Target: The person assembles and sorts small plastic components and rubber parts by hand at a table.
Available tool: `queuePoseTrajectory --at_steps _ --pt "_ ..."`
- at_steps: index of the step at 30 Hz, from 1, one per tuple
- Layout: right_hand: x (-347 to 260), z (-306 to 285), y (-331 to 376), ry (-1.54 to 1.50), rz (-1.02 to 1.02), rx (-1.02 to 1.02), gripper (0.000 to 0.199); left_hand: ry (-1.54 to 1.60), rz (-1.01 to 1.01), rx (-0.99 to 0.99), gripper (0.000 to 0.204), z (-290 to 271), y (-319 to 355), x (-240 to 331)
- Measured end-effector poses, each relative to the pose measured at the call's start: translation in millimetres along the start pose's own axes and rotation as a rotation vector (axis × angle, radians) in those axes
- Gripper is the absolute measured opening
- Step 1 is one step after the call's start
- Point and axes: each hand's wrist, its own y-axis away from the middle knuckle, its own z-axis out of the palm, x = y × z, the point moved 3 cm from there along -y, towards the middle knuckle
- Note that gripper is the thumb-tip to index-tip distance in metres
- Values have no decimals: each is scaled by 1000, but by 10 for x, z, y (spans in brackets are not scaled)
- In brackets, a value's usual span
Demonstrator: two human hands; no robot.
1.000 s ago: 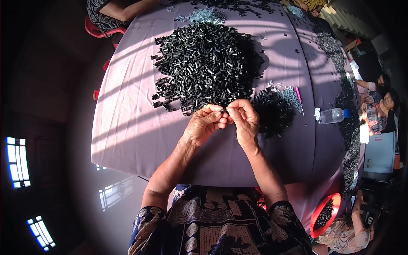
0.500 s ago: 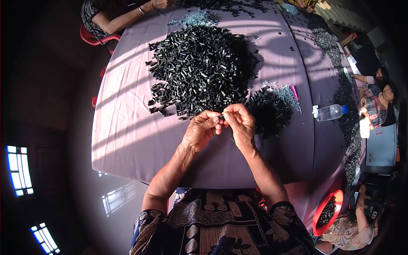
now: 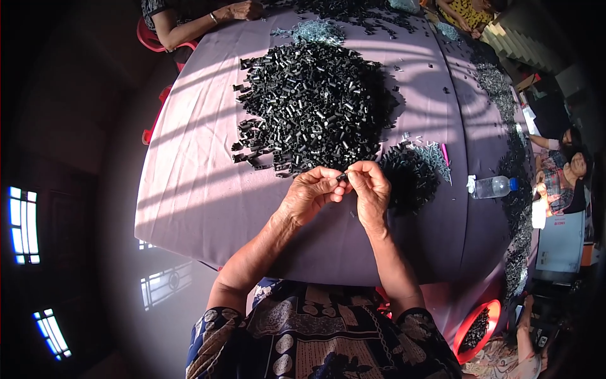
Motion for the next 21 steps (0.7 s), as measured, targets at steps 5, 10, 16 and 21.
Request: queuePoseTrajectory --at_steps 5,10,16,21 --pt "27 26 16 -10 11 6 7 16 1 -9 11 -52 10 -14" --pt "41 43 -4 -2 -3 -23 7 -2 30 -28 11 -91 -12 -16" --pt "53 33 9 22 -35 -35 6 -41 70 -60 12 -118 -25 -30" --pt "31 41 20 44 -50 -37 6 -47 83 -69 12 -104 -24 -34"
